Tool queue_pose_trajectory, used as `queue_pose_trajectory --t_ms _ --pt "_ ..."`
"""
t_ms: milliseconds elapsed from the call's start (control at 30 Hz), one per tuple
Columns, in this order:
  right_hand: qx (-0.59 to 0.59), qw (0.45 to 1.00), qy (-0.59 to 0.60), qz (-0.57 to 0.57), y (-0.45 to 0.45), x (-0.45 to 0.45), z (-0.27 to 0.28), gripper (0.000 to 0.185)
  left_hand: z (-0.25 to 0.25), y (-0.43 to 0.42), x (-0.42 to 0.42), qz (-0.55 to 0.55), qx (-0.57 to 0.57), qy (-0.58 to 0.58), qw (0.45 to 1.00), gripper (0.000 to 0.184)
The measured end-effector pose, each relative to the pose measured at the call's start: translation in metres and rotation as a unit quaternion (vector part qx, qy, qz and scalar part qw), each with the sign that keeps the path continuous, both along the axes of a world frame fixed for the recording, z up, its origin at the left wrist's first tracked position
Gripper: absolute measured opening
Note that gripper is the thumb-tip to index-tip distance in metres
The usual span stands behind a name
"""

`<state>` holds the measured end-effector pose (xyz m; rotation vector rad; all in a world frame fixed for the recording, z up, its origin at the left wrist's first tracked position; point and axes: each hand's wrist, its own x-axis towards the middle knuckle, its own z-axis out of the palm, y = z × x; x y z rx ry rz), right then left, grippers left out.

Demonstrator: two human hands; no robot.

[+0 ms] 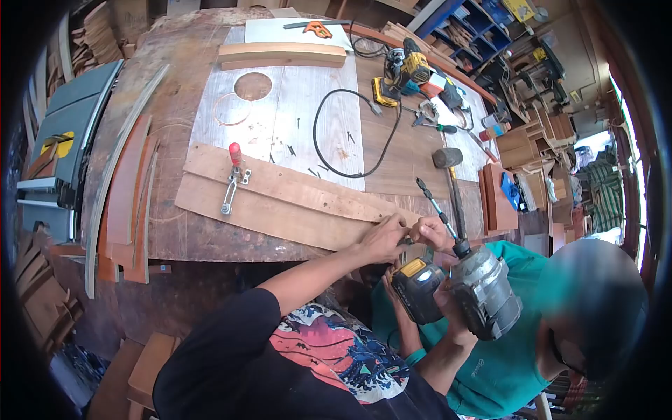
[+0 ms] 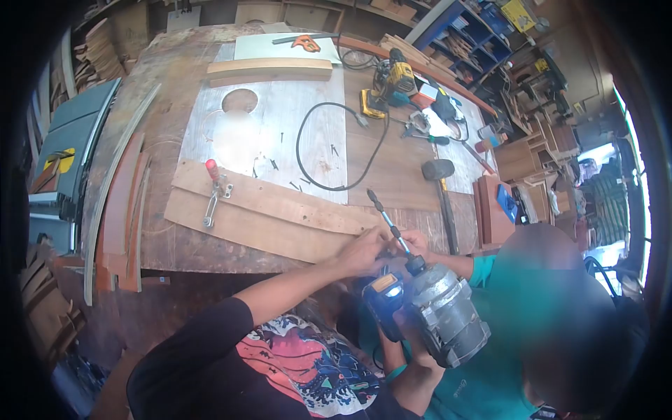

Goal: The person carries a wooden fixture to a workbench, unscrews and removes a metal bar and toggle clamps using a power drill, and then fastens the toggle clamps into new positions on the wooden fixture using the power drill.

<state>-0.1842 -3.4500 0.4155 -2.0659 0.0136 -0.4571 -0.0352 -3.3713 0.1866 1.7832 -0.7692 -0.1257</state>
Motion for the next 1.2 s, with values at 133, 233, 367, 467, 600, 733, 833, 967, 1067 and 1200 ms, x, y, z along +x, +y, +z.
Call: queue_pose_trajectory --t_ms 133,233,367,467,600,733,833,967,1067,1200 --pt "0.028 0.999 0.000 0.018 -0.004 -0.002 0.001 0.065 0.000 -0.006 0.010 -0.056 0.007 0.025 0.998 0.028" --pt "0.052 0.998 0.007 0.037 0.001 -0.005 0.005 0.064 -0.005 -0.012 0.008 -0.081 0.009 0.041 0.996 0.026" --pt "0.069 0.997 -0.026 0.011 0.018 -0.013 0.007 0.060 0.013 0.014 0.003 -0.074 -0.019 -0.018 0.997 0.028" --pt "0.159 0.987 -0.020 0.000 0.031 -0.021 0.009 0.057 0.029 0.056 -0.005 -0.005 -0.066 -0.121 0.990 0.027" --pt "0.061 0.997 -0.025 -0.041 0.029 -0.025 -0.008 0.052 0.029 0.130 -0.007 0.057 -0.043 -0.014 0.997 0.021" --pt "0.112 0.992 -0.024 -0.058 0.063 -0.009 -0.008 0.053 0.003 0.181 0.003 0.192 -0.102 -0.018 0.976 0.024" --pt "0.193 0.980 -0.008 -0.050 0.084 0.013 -0.004 0.061 -0.001 0.193 0.015 0.309 -0.149 -0.071 0.937 0.028" --pt "0.219 0.974 -0.028 -0.043 0.093 0.038 -0.011 0.052 -0.015 0.187 0.020 0.355 -0.153 -0.025 0.922 0.034" --pt "0.206 0.978 -0.010 -0.036 0.076 0.051 -0.023 0.048 -0.018 0.182 0.013 0.343 -0.142 -0.004 0.929 0.039" --pt "0.172 0.985 -0.025 -0.011 0.046 0.068 -0.046 0.048 -0.008 0.195 0.004 0.315 -0.035 -0.050 0.947 0.043"
